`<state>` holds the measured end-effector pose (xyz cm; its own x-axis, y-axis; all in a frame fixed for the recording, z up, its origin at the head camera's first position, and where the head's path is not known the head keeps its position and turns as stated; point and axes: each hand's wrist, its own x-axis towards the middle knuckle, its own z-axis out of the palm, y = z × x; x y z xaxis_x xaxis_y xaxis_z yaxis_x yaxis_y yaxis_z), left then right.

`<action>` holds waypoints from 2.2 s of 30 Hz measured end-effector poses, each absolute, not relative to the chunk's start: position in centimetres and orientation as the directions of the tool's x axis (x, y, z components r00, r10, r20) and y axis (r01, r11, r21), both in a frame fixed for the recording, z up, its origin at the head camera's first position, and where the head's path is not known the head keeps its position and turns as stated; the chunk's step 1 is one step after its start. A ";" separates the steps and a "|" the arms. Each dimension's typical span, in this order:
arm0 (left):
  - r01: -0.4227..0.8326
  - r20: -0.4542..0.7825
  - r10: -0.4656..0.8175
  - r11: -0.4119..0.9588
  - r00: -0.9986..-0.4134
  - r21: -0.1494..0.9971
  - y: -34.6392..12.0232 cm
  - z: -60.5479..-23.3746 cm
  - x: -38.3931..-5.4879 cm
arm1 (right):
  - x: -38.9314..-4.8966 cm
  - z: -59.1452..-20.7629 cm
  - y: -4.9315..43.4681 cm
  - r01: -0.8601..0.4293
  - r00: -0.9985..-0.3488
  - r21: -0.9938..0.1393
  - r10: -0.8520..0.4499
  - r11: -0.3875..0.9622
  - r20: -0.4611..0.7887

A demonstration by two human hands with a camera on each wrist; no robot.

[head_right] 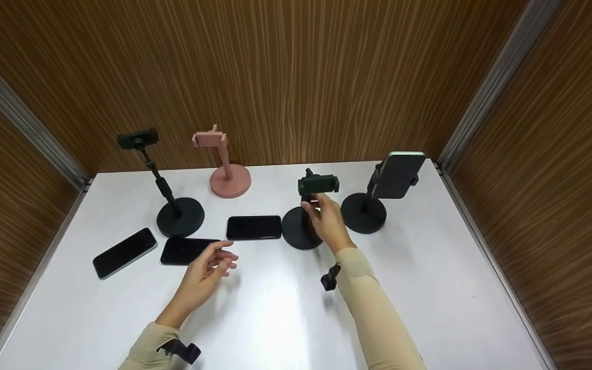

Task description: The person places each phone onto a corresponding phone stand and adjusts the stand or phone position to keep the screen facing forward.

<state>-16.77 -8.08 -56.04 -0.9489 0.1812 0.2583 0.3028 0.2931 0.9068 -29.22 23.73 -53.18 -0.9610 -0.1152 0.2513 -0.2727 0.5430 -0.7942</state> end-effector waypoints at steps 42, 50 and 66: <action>0.328 0.270 0.213 0.321 -0.939 0.888 -7.5 -55.5 -16.7 | -22.8 -54.4 19.5 -0.481 -0.876 -0.741 -0.238 0.468 0.419; 0.333 0.282 0.195 0.326 -0.939 0.885 -7.8 -55.2 -16.8 | -22.4 -54.4 17.2 -0.502 -0.864 -0.741 -0.290 0.445 0.411; 0.321 0.272 0.191 0.307 -0.943 0.896 -8.3 -55.7 -16.5 | -22.3 -54.7 13.5 -0.529 -0.848 -0.717 -0.314 0.454 0.427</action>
<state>-16.52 -8.26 -55.74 -0.9431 0.1909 0.2721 0.3207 0.3073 0.8959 -22.33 13.53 -54.72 -0.8482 -0.3137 0.4268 -0.5288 0.4539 -0.7172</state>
